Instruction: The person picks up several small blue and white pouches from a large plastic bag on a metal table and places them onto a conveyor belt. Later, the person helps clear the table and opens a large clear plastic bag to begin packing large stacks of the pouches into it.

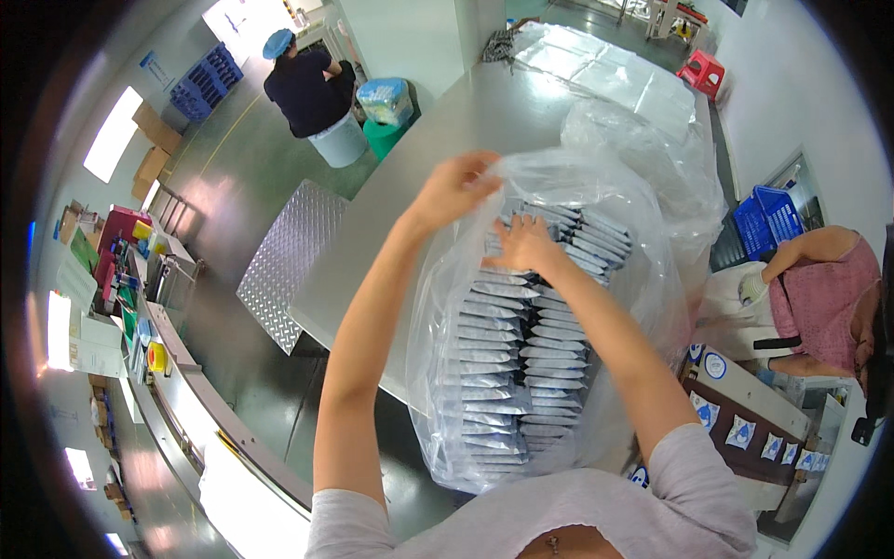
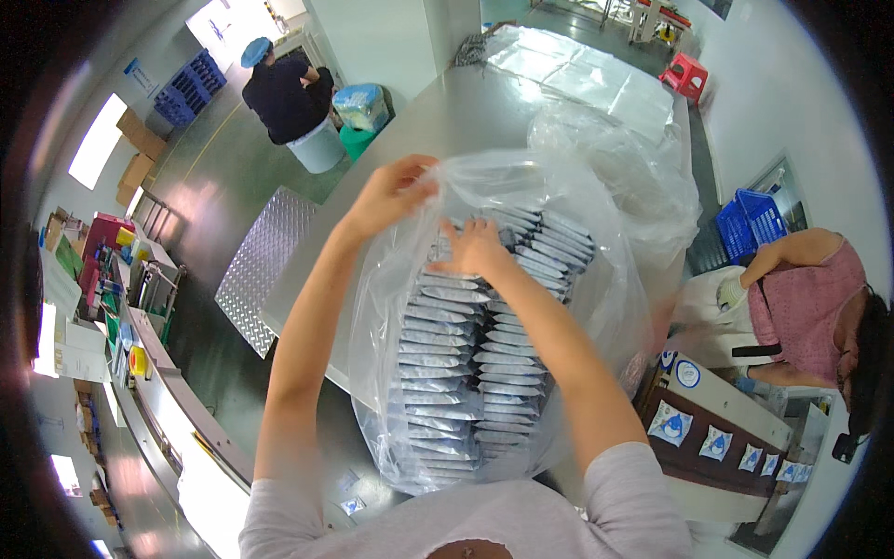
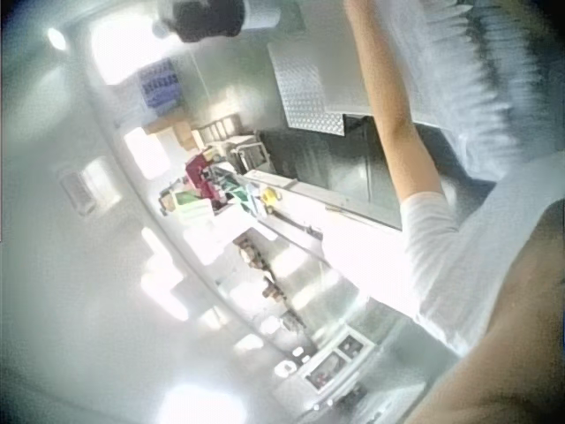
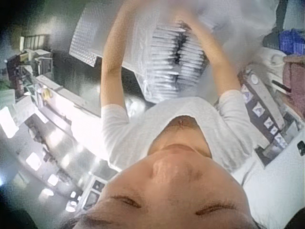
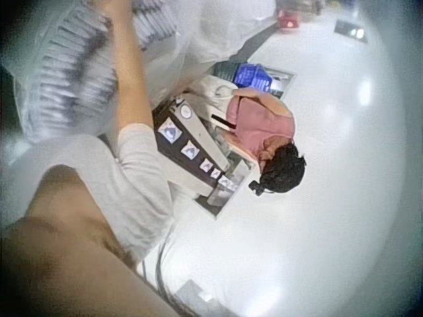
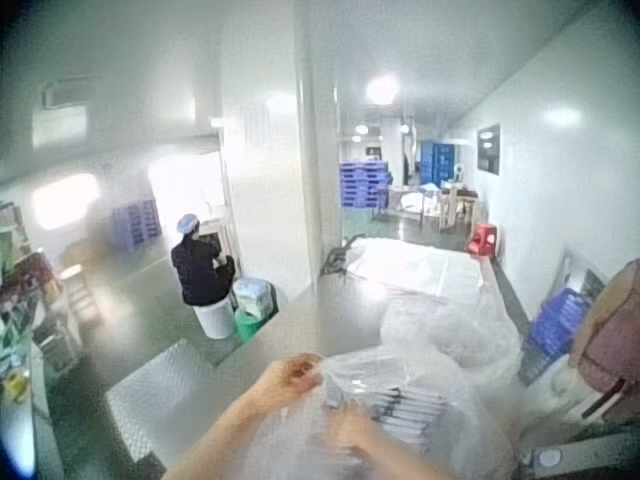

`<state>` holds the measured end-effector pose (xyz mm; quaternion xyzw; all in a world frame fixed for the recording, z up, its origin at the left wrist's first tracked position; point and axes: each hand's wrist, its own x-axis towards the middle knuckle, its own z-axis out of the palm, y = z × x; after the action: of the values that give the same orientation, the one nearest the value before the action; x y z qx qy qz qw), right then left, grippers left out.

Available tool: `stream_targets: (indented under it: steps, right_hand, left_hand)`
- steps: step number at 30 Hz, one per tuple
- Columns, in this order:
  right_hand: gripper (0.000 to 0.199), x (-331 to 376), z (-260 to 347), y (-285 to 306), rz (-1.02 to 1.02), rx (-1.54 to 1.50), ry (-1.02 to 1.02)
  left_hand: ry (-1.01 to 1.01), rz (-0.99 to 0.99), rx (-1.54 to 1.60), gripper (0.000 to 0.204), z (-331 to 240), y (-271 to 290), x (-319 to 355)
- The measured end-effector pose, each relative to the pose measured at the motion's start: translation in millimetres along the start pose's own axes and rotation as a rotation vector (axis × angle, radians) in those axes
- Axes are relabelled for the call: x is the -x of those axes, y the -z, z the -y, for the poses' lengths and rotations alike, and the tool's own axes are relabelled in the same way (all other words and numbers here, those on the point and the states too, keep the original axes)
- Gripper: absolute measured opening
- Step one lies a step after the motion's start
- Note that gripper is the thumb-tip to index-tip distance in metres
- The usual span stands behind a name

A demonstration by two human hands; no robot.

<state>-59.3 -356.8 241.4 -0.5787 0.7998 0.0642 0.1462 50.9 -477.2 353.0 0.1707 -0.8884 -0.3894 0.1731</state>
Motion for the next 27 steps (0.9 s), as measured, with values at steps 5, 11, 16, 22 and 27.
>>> stream_targets:
  steps: [5,11,16,22,27]
  right_hand:
    - [0.087,11,-7,-37,-0.374,-0.019,0.04]
    - [0.073,66,-7,-51,-0.55,-0.038,0.111]
    - [0.023,235,-41,-56,-0.976,-0.557,-0.017]
    - [0.013,385,-92,-192,-0.919,-0.861,-0.801]
    - [0.027,448,-54,-337,0.027,-0.371,-0.567]
  left_hand:
    - [0.249,-0.213,0.65,0.042,93,-6,103]
    - [0.64,-0.045,0.6,0.042,171,-103,248]
    - [0.866,0.123,0.582,0.042,119,-154,350]
    - [0.846,0.237,0.478,0.042,78,-161,367]
    - [0.8,0.274,0.378,0.042,53,-157,368]
